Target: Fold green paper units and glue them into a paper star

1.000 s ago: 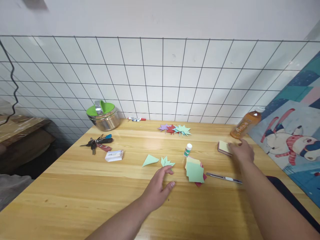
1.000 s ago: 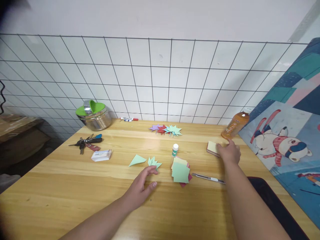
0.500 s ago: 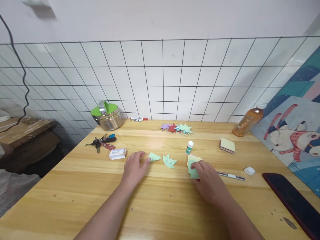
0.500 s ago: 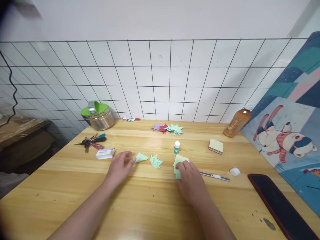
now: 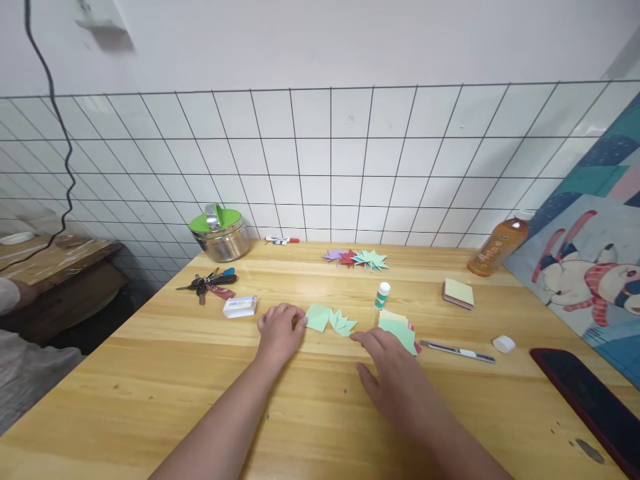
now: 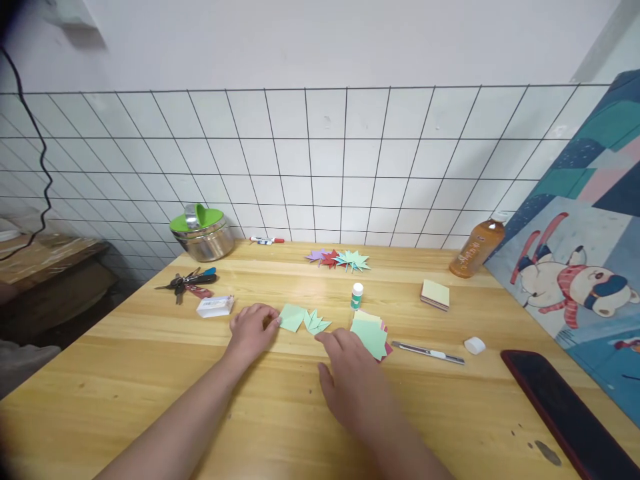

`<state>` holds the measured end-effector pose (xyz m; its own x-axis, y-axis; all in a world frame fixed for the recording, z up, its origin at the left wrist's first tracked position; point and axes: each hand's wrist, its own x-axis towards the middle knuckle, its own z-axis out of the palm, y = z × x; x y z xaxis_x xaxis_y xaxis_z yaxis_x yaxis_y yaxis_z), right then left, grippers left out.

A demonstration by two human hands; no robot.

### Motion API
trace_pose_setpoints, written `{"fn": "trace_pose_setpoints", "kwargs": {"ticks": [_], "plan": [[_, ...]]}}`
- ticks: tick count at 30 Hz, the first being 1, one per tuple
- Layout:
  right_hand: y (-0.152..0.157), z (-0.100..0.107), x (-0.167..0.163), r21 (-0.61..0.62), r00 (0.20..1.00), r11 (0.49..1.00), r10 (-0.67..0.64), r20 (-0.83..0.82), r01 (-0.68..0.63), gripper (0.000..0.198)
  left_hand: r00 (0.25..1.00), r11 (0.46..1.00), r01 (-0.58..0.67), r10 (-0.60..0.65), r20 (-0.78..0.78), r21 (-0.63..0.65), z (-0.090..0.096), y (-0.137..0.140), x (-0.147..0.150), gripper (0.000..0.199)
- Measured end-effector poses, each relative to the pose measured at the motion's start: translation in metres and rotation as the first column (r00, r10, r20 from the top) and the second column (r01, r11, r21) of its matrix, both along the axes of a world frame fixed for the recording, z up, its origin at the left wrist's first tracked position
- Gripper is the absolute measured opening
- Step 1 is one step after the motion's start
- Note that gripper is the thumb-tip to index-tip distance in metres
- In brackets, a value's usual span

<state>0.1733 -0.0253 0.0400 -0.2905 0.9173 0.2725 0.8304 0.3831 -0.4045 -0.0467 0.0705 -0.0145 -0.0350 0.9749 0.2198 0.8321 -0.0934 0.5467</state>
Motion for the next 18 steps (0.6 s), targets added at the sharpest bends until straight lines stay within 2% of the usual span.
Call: {"fn": "trace_pose_setpoints", "kwargs": {"ticks": [3,5,7,8,9,10,11,13,15,18], "plan": [[0.0,0.003,-0.016,0.008,0.998,0.998,0.057,-0.037,-0.056,0.036,0.997,0.999,0.027,-0.029,0.07,0.032,0.005,-0.002,-0.003,0.011],[0.0,-0.006,-0.022,0.024,0.99,1.0,0.014,-0.141,-0.011,0.035,0.987,0.997,0.048,-0.056,0.148,0.057,0.011,-0.008,-0.003,0.015],[0.0,-0.019,-0.025,-0.032,0.949,0.998,-0.055,-0.311,0.047,0.038,0.959,0.993,0.1,-0.114,0.259,0.066,0.017,-0.019,0.002,0.018],[0.0,-0.026,-0.025,-0.097,0.906,0.994,-0.088,-0.414,0.052,0.046,0.866,0.978,0.203,-0.198,0.459,0.041,0.019,-0.026,0.008,0.016],[0.001,-0.032,-0.025,-0.175,0.845,0.984,-0.114,-0.522,0.025,0.057,0.741,0.949,0.316,-0.255,0.621,0.013,0.02,-0.033,0.014,0.016],[0.001,-0.036,-0.024,-0.248,0.774,0.968,-0.132,-0.619,-0.034,0.065,0.629,0.911,0.412,-0.277,0.727,-0.009,0.02,-0.041,0.021,0.017],[0.001,-0.038,-0.023,-0.312,0.702,0.944,-0.148,-0.697,-0.111,0.068,0.535,0.867,0.497,-0.282,0.797,-0.027,0.019,-0.048,0.029,0.019],[0.003,-0.037,-0.02,-0.398,0.593,0.884,-0.187,-0.783,-0.247,0.056,0.398,0.786,0.617,-0.261,0.879,-0.046,0.016,-0.058,0.041,0.021],[0.005,-0.033,-0.017,-0.446,0.54,0.845,-0.238,-0.807,-0.294,0.036,0.351,0.757,0.652,-0.25,0.903,-0.044,0.013,-0.063,0.048,0.022],[0.009,-0.028,-0.014,-0.484,0.484,0.842,-0.33,-0.811,-0.237,0.027,0.39,0.757,0.65,-0.269,0.88,-0.057,0.012,-0.064,0.049,0.021]]}}
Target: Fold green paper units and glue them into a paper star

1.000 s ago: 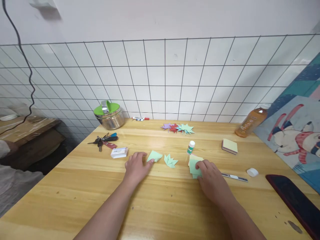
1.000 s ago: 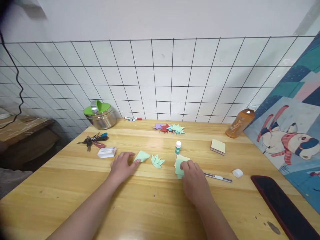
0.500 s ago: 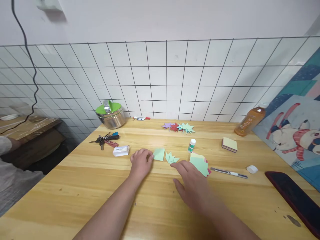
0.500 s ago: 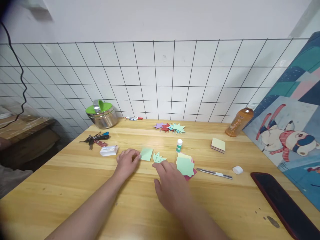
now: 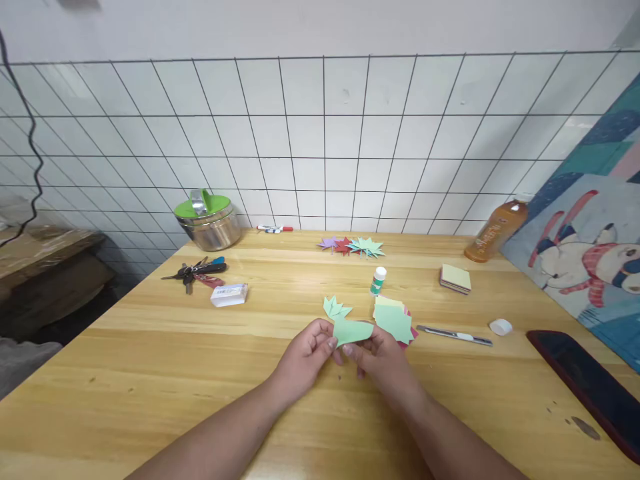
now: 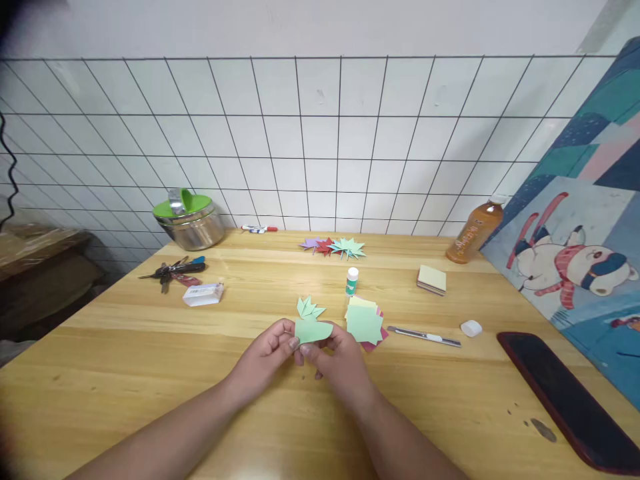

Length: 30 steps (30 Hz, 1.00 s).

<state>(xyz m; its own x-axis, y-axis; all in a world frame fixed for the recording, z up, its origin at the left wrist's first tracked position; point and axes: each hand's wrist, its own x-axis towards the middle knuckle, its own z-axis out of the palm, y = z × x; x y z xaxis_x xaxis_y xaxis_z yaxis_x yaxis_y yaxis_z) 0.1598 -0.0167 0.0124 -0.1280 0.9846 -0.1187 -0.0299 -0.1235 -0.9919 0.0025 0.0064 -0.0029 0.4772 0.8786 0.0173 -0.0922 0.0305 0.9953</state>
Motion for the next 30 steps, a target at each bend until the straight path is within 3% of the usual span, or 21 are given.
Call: {"fn": "trace_pose_setpoints", "kwargs": {"ticks": [7,11,15,23,30], "plan": [[0.002,-0.001,0.0,-0.059,0.991,0.99,-0.128,-0.049,0.125,0.028,0.998,0.997,0.068,-0.067,-0.013,0.04,-0.002,-0.001,0.0,0.025],[0.004,-0.003,0.0,-0.051,0.99,0.989,-0.141,-0.013,0.14,0.028,0.99,0.998,-0.003,0.011,-0.14,0.061,-0.006,0.002,0.001,0.019],[0.007,-0.006,0.002,-0.057,0.991,0.99,-0.131,-0.033,0.129,0.034,0.984,0.995,-0.026,0.042,-0.174,0.094,-0.007,0.006,0.0,0.018],[0.009,-0.008,0.004,-0.028,0.982,0.984,-0.177,-0.059,0.176,0.027,0.931,0.969,-0.036,0.12,-0.344,0.243,-0.002,0.003,-0.001,0.03],[0.009,-0.009,0.001,-0.052,0.99,0.989,-0.142,-0.029,0.14,0.027,0.96,0.976,-0.042,0.099,-0.262,0.215,-0.004,0.004,0.001,0.02]]}}
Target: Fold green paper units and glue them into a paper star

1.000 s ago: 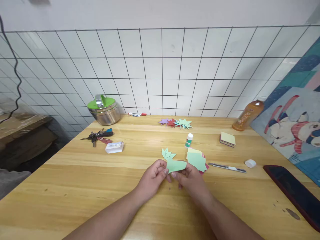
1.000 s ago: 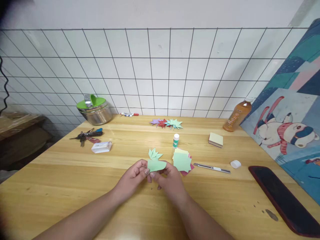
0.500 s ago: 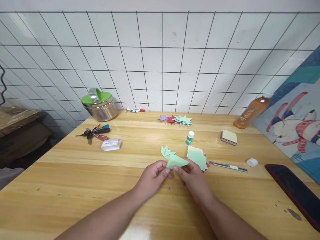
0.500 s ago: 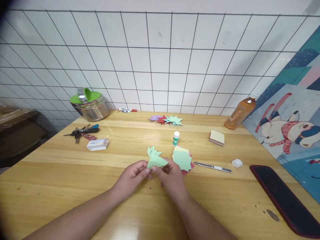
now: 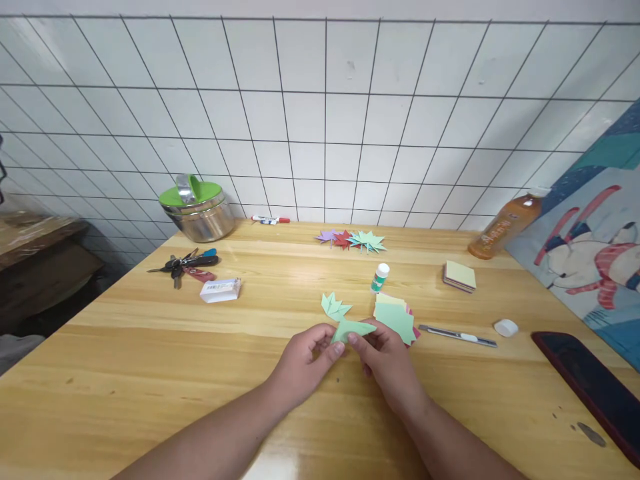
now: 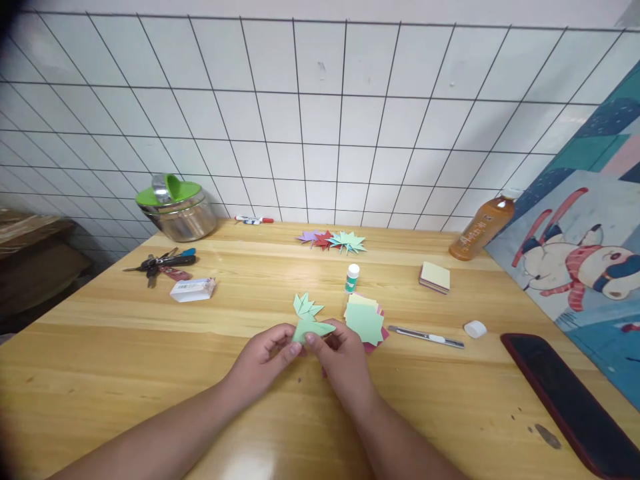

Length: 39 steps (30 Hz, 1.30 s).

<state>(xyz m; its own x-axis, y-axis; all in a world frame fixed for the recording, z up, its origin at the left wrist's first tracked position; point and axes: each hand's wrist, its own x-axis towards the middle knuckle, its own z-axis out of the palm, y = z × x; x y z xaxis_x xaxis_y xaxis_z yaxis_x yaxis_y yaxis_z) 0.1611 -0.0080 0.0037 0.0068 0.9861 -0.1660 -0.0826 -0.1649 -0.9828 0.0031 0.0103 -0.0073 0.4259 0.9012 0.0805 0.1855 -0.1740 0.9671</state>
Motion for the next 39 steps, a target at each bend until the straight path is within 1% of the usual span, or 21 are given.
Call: {"fn": "trace_pose_setpoints", "kwargs": {"ticks": [3,6,9,15,24,30,39], "plan": [[-0.0012,0.0012,-0.0018,-0.023,1.0,1.0,0.007,0.016,-0.007,0.029,0.999,1.0,-0.028,0.027,-0.036,-0.011,-0.0004,-0.0001,-0.0002,0.023],[-0.0026,0.0016,-0.004,-0.026,1.0,0.999,-0.023,-0.011,0.023,0.032,0.996,0.999,-0.044,0.043,-0.077,0.001,0.001,-0.0015,-0.0008,0.025],[-0.0034,0.0014,-0.006,-0.023,0.997,0.997,-0.068,-0.034,0.067,0.033,0.993,0.999,-0.041,0.041,-0.108,0.004,0.0031,-0.0027,-0.0011,0.026],[-0.0031,0.0017,-0.0064,-0.043,0.994,0.993,-0.111,0.005,0.111,0.034,0.988,0.999,-0.035,0.037,-0.151,0.016,0.0039,-0.0024,-0.0015,0.033],[-0.0023,-0.0051,-0.0018,-0.028,0.999,0.999,-0.039,-0.018,0.039,0.027,0.985,0.999,-0.05,0.052,-0.166,0.016,0.0047,-0.003,-0.0021,0.033],[-0.003,-0.0049,-0.0014,-0.032,0.999,0.999,-0.042,-0.002,0.042,0.027,0.984,0.998,-0.055,0.057,-0.167,0.018,0.0051,-0.0028,-0.0022,0.032],[-0.0024,-0.0021,-0.0026,-0.042,0.998,0.998,-0.052,0.039,0.053,0.031,0.988,0.999,-0.038,0.041,-0.151,0.021,0.0051,-0.0032,-0.0029,0.035]]}}
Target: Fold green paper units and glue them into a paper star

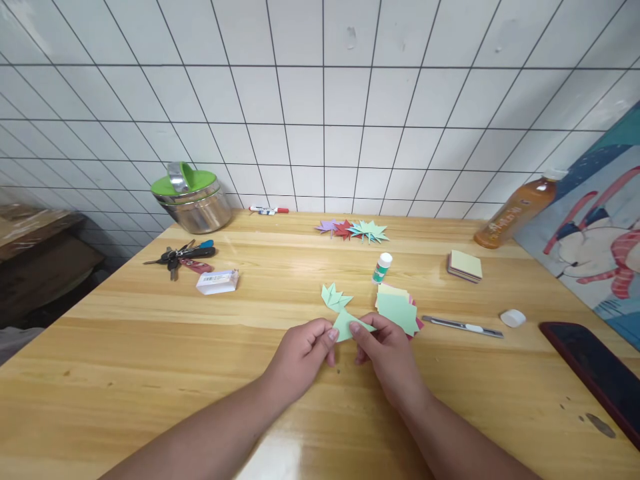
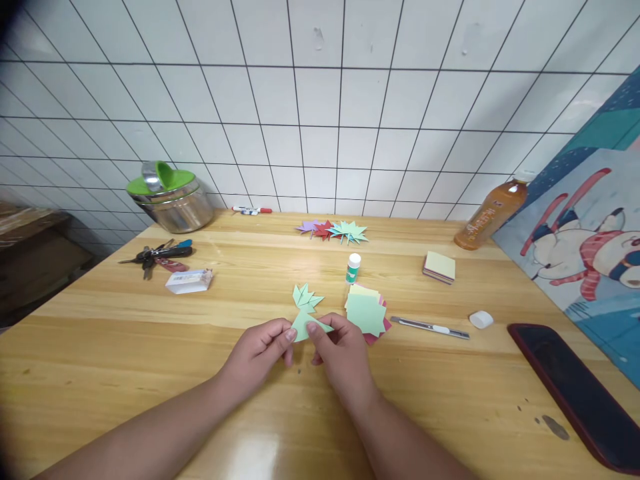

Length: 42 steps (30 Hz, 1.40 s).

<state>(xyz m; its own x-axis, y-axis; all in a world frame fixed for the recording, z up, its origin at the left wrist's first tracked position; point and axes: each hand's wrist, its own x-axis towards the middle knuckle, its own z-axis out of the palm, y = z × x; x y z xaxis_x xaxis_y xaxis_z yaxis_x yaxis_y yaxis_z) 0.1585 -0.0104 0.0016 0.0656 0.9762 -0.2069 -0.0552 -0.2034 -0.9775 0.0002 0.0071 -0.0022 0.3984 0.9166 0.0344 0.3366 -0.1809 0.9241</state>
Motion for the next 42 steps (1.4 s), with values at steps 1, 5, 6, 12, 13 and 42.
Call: {"fn": "trace_pose_setpoints", "kwargs": {"ticks": [1,5,6,12,13,42], "plan": [[-0.0001,-0.0002,0.0,0.003,1.0,1.0,0.001,0.001,-0.001,0.031,1.0,1.0,0.0,0.0,-0.002,-0.001,0.0001,0.0,-0.0001,0.035],[-0.0011,-0.0018,0.0001,0.025,1.0,1.0,0.005,0.005,-0.005,0.031,1.0,1.0,-0.004,0.004,-0.007,0.0,0.001,-0.0003,-0.0002,0.036],[-0.0012,-0.0024,0.0,0.025,1.0,1.0,0.005,0.011,-0.005,0.031,1.0,1.0,-0.006,0.006,-0.008,0.003,0.0011,-0.0005,-0.0001,0.036],[-0.0006,-0.0048,-0.0013,0.003,1.0,1.0,-0.031,-0.005,0.031,0.035,0.999,0.999,-0.035,0.036,-0.032,0.024,0.0009,-0.0008,-0.0001,0.038],[-0.0006,-0.0049,-0.0016,0.001,0.999,0.999,-0.036,-0.007,0.036,0.035,0.998,0.999,-0.038,0.039,-0.039,0.025,0.001,-0.0007,-0.0003,0.037],[-0.0021,-0.0026,-0.0041,0.083,0.988,0.993,0.073,0.134,-0.085,0.028,0.991,0.998,-0.064,0.065,0.118,-0.007,0.0012,0.0009,-0.0018,0.02]]}}
